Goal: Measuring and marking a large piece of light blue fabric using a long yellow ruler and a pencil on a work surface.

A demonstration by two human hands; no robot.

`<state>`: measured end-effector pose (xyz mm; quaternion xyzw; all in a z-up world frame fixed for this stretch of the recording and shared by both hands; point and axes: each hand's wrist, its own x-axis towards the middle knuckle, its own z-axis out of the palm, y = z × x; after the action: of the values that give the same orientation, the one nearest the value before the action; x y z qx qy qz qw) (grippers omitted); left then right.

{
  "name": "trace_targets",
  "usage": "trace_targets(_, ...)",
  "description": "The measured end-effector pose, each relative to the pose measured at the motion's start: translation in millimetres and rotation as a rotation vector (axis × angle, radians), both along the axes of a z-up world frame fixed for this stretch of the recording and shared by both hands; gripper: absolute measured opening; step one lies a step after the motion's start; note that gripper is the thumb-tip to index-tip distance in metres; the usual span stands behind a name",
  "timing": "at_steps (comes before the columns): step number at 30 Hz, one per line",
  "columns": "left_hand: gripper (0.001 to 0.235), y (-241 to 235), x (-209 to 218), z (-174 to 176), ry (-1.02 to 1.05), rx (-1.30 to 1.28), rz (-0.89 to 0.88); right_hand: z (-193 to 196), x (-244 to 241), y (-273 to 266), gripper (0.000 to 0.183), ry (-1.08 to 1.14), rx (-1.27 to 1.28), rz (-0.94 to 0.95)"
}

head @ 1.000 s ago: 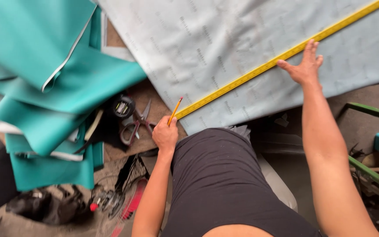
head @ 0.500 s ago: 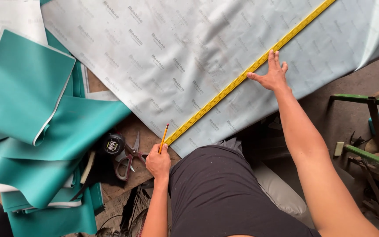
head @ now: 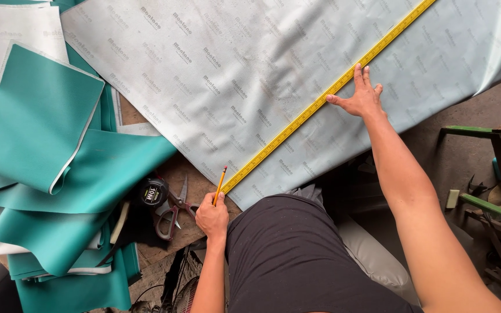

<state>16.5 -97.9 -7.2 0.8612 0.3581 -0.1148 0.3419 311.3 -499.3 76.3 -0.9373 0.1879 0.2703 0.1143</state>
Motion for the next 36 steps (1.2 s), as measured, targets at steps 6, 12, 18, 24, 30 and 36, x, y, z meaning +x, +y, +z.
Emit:
trace_targets(6, 0.016, -1, 1, 0, 0.001, -0.012, 0.022, -1, 1, 1, 0.132, -0.01, -0.011, 0.023)
trace_targets(12, 0.017, -2, 4, 2, 0.033, -0.011, 0.029, 11, 2, 9, 0.133, 0.01, -0.019, 0.028)
trace_targets(18, 0.017, -2, 3, -1, 0.055, -0.013, 0.05, 47, 1, 34, 0.133, 0.051, 0.004, 0.021)
trace_targets(24, 0.017, -4, 3, 1, 0.048, -0.017, 0.056, 44, -1, 30, 0.132, 0.024, 0.022, 0.006)
trace_targets(30, 0.017, -5, 2, 1, 0.019, -0.014, 0.063, 34, 0, 23, 0.133, 0.023, 0.039, 0.019)
trace_targets(36, 0.016, -6, 2, 2, 0.007, -0.003, 0.056, 36, -1, 26, 0.133, 0.016, 0.03, 0.034)
